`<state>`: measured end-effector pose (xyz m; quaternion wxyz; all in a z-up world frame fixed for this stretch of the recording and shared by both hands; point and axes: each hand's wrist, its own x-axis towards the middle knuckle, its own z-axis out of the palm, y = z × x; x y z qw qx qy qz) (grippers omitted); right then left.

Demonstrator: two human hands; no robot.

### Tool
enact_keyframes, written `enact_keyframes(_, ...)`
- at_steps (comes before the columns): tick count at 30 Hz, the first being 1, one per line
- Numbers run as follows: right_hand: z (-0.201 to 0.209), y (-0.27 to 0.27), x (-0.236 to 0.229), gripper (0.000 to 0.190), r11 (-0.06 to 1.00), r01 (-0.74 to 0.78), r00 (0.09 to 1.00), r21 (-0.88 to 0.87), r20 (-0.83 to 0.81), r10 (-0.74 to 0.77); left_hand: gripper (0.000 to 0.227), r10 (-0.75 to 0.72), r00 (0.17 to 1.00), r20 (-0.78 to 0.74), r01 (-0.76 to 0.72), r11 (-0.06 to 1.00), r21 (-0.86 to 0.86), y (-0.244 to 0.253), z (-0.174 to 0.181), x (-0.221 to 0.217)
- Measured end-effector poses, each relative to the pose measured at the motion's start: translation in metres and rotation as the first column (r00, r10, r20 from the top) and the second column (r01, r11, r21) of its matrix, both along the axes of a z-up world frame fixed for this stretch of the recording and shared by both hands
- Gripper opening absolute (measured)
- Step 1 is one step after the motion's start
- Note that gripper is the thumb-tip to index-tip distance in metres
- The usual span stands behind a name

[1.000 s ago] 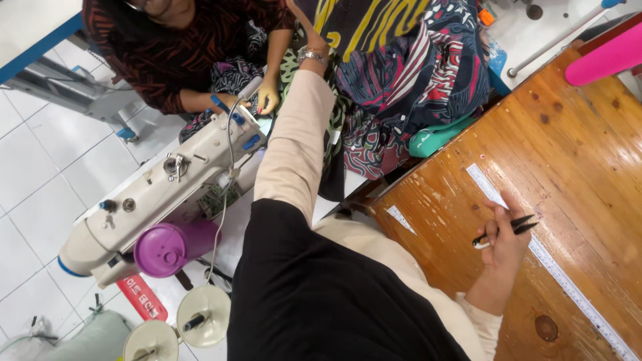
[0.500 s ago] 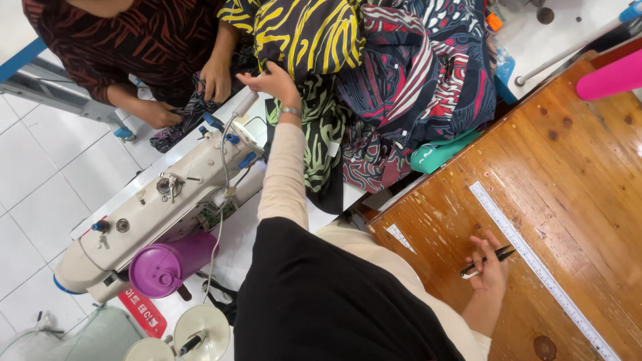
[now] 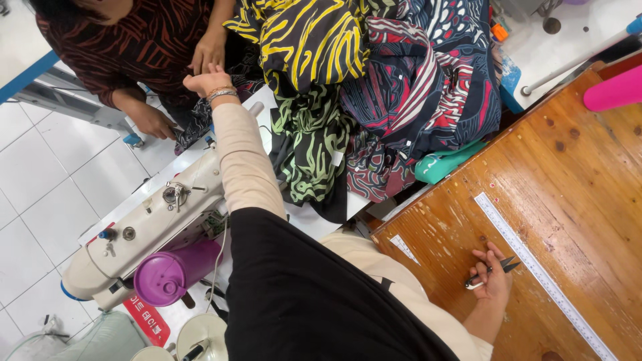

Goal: The person uses scissors to trim the edges of a yellow and black patterned fabric, then switches to a purple and black patterned fabric and continues cutting. The person handles the fabric with both hands, aligning edges before cutting.

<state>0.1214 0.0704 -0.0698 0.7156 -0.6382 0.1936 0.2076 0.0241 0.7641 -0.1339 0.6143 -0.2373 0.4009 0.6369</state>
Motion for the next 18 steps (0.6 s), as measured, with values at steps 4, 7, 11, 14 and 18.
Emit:
enact_keyframes(4, -0.002, -0.004, 0.001, 0.033, 1.0, 0.01, 0.999, -0.015, -0.031, -0.011, 0.073, -0.051, 0.985, -0.163, 0.058, 0.998, 0.036, -0.003, 0.003, -0.026)
enact_keyframes(7, -0.005, -0.005, 0.002, 0.031, 1.0, 0.01, 0.999, -0.025, -0.033, -0.011, 0.077, -0.103, 0.979, -0.175, 0.086, 0.991, -0.103, -0.002, 0.009, -0.035)
enact_keyframes(11, -0.004, -0.006, 0.002, 0.029, 0.999, 0.016, 0.999, -0.036, -0.035, -0.017, 0.075, -0.038, 0.99, -0.138, 0.025, 0.995, -0.096, -0.003, 0.012, -0.03)
enact_keyframes(14, -0.002, -0.004, 0.002, 0.029, 1.0, 0.004, 0.999, -0.017, -0.036, -0.005, 0.079, -0.004, 0.991, -0.135, -0.019, 0.986, -0.168, -0.002, 0.011, -0.027)
enact_keyframes(18, 0.002, -0.001, 0.002, 0.029, 1.0, 0.001, 0.999, -0.03, -0.035, -0.002, 0.077, -0.04, 0.979, -0.198, -0.002, 0.978, -0.208, -0.002, 0.012, -0.027)
